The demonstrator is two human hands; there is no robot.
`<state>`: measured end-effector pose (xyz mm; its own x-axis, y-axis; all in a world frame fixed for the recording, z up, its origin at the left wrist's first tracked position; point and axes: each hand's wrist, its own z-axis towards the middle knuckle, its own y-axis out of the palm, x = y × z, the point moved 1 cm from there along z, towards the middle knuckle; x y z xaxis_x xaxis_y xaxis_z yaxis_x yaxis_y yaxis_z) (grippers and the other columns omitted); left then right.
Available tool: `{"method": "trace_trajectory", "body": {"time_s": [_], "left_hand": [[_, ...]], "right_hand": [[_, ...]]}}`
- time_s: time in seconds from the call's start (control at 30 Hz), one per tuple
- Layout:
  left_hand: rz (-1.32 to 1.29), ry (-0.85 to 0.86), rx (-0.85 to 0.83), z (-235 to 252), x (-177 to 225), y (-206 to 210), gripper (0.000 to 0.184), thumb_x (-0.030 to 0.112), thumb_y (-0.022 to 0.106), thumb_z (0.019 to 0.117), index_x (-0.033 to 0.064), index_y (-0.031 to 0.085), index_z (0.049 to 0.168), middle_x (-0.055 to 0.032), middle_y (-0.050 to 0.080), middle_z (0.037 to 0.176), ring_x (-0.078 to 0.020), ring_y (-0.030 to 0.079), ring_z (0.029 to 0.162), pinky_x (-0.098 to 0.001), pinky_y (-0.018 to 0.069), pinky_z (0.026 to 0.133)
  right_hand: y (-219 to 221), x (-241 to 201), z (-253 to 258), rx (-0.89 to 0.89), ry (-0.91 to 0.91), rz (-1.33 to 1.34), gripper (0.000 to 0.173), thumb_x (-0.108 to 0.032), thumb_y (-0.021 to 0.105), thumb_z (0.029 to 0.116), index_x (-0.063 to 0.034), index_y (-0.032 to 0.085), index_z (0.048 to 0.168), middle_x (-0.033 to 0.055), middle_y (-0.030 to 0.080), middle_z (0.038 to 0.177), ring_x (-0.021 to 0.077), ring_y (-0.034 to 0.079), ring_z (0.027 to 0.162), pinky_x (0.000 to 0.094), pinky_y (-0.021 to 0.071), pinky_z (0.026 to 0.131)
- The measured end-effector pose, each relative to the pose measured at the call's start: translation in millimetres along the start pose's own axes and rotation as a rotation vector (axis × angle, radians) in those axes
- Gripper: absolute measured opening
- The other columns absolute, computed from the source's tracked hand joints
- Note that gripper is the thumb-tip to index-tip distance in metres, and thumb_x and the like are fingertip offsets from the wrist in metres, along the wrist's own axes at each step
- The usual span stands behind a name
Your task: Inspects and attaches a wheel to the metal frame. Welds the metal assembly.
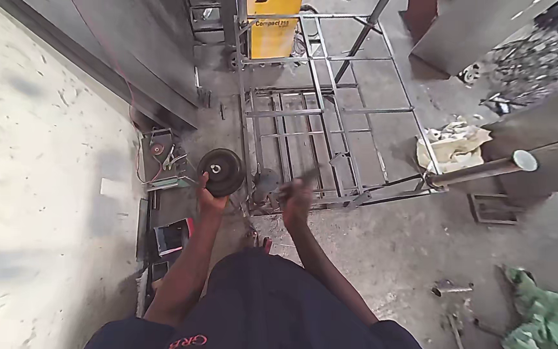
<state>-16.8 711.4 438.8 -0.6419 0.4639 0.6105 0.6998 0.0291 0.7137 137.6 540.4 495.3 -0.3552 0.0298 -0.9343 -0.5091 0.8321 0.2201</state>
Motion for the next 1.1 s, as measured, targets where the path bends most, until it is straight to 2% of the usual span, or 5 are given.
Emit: {"method": "trace_trajectory", "body": {"time_s": [0.2, 0.4, 0.63, 0.77, 1.1], "left_hand": [[0.022, -0.022, 0.047, -6.5, 6.9, -4.5, 0.037, 0.032, 0.054, 0.1015, 0.0154, 0.056, 0.135, -0.0108, 0.065, 0.13, -0.0278, 0.063, 0.12, -0.0555, 0.054, 0.097], [0.049, -0.028, 0.107, -51.0, 25.4, -24.6, 0.033, 0.026, 0.045, 0.1041, 0.0103, 0.057, 0.131, -0.0138, 0.068, 0.121, -0.0279, 0.066, 0.112, -0.0535, 0.0562, 0.093], [0.05, -0.16, 0.197, -109.1, 24.4, -31.9, 0.029, 0.017, 0.047, 0.1045, 0.0043, 0.056, 0.129, -0.0186, 0.069, 0.116, -0.0305, 0.069, 0.106, -0.0533, 0.0582, 0.09], [0.119, -0.181, 0.195, -125.8, 20.6, -30.5, 0.031, 0.013, 0.05, 0.1028, 0.0028, 0.052, 0.132, -0.0208, 0.068, 0.116, -0.032, 0.069, 0.104, -0.0527, 0.0585, 0.089], [0.281, -0.071, 0.122, -144.9, 21.1, -23.2, 0.04, 0.005, 0.062, 0.0948, -0.0023, 0.05, 0.132, -0.0237, 0.068, 0.112, -0.0342, 0.07, 0.098, -0.0532, 0.0606, 0.086]], "right_hand": [[-6.7, -4.6, -7.3, -0.453, 0.098, -0.136, 0.028, -0.02, 0.043, 0.1057, 0.0012, 0.052, 0.122, 0.0109, 0.069, 0.077, 0.0171, 0.066, 0.06, 0.0311, 0.0563, 0.056], [-68.0, -21.5, -19.3, -0.607, -0.067, 0.099, 0.04, -0.011, 0.047, 0.1037, 0.0038, 0.047, 0.14, 0.0222, 0.061, 0.138, 0.036, 0.065, 0.12, 0.0507, 0.0577, 0.095], [-45.9, -23.2, -41.9, -0.628, -0.14, -0.319, 0.053, -0.035, 0.04, 0.1092, -0.0027, 0.042, 0.151, 0.0016, 0.058, 0.096, 0.0064, 0.052, 0.069, 0.0255, 0.0485, 0.061], [-17.3, -17.1, -55.4, -0.75, -0.26, -0.831, 0.058, -0.041, 0.035, 0.1094, -0.0066, 0.041, 0.155, 0.0163, 0.056, 0.144, 0.0207, 0.057, 0.13, 0.0435, 0.0479, 0.109], [16.2, -7.9, -75.9, -0.69, -0.484, -1.055, 0.045, -0.037, 0.06, 0.102, -0.0189, 0.057, 0.143, 0.0124, 0.066, 0.115, 0.0307, 0.063, 0.107, 0.0504, 0.054, 0.093]]}}
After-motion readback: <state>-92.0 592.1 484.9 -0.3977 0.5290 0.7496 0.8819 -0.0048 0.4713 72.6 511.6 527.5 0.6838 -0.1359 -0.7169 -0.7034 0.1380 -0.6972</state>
